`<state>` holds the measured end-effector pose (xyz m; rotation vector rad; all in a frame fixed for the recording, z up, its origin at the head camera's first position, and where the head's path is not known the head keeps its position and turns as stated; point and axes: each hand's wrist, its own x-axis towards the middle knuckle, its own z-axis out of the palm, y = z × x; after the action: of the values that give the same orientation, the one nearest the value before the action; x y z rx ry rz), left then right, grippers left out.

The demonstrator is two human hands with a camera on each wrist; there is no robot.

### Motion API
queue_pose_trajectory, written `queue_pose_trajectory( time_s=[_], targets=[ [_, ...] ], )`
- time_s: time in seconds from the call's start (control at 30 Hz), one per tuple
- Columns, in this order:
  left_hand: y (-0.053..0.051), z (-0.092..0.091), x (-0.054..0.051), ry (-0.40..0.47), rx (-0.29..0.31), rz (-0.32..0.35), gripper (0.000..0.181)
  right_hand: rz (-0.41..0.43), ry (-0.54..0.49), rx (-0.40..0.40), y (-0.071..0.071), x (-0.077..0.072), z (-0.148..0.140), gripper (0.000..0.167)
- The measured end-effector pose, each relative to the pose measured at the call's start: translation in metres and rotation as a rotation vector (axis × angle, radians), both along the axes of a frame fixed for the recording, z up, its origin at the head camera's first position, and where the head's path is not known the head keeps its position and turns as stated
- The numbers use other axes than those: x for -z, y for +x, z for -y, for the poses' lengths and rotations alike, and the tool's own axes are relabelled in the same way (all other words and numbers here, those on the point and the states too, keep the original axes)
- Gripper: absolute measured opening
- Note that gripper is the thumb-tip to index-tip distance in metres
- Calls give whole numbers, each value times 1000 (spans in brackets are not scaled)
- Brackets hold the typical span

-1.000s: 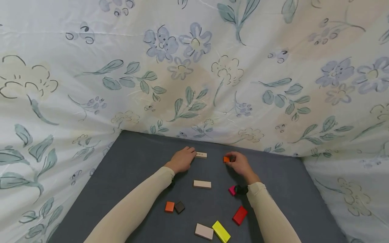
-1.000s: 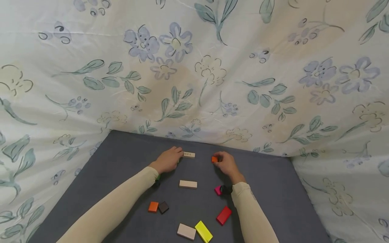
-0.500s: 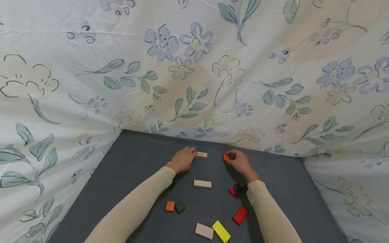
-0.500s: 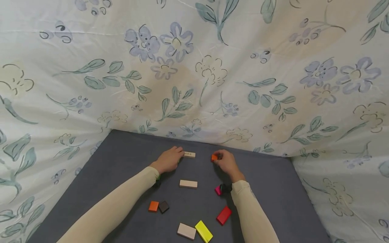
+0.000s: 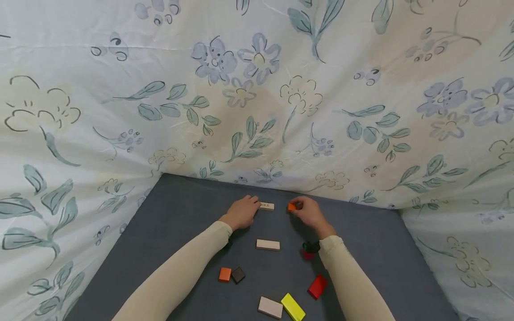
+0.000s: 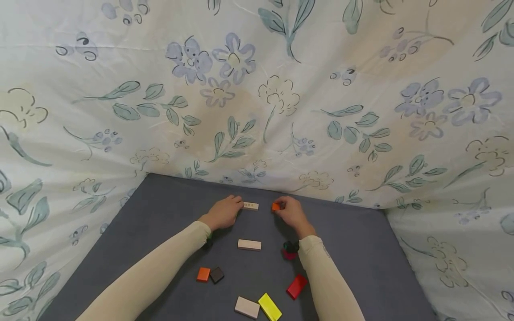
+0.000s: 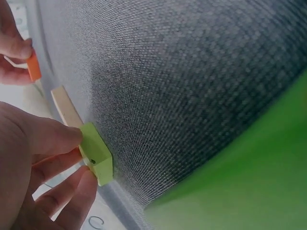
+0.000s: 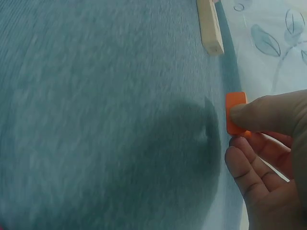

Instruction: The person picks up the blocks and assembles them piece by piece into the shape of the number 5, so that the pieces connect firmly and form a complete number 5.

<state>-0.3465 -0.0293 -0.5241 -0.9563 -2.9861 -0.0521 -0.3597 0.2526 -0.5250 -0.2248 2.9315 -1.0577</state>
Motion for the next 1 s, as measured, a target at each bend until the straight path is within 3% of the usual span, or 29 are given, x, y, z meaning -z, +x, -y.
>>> queue_pose_trajectory(
  time_s=[0.57,1.0],
  targets=[
    [-4,1,-2,43,-24,42,41,-11,40,-63,-4,6,36,26],
    [-2,-4,-3,31,-41,69,43,-17,51,-52,-4,11,45,25]
  ],
)
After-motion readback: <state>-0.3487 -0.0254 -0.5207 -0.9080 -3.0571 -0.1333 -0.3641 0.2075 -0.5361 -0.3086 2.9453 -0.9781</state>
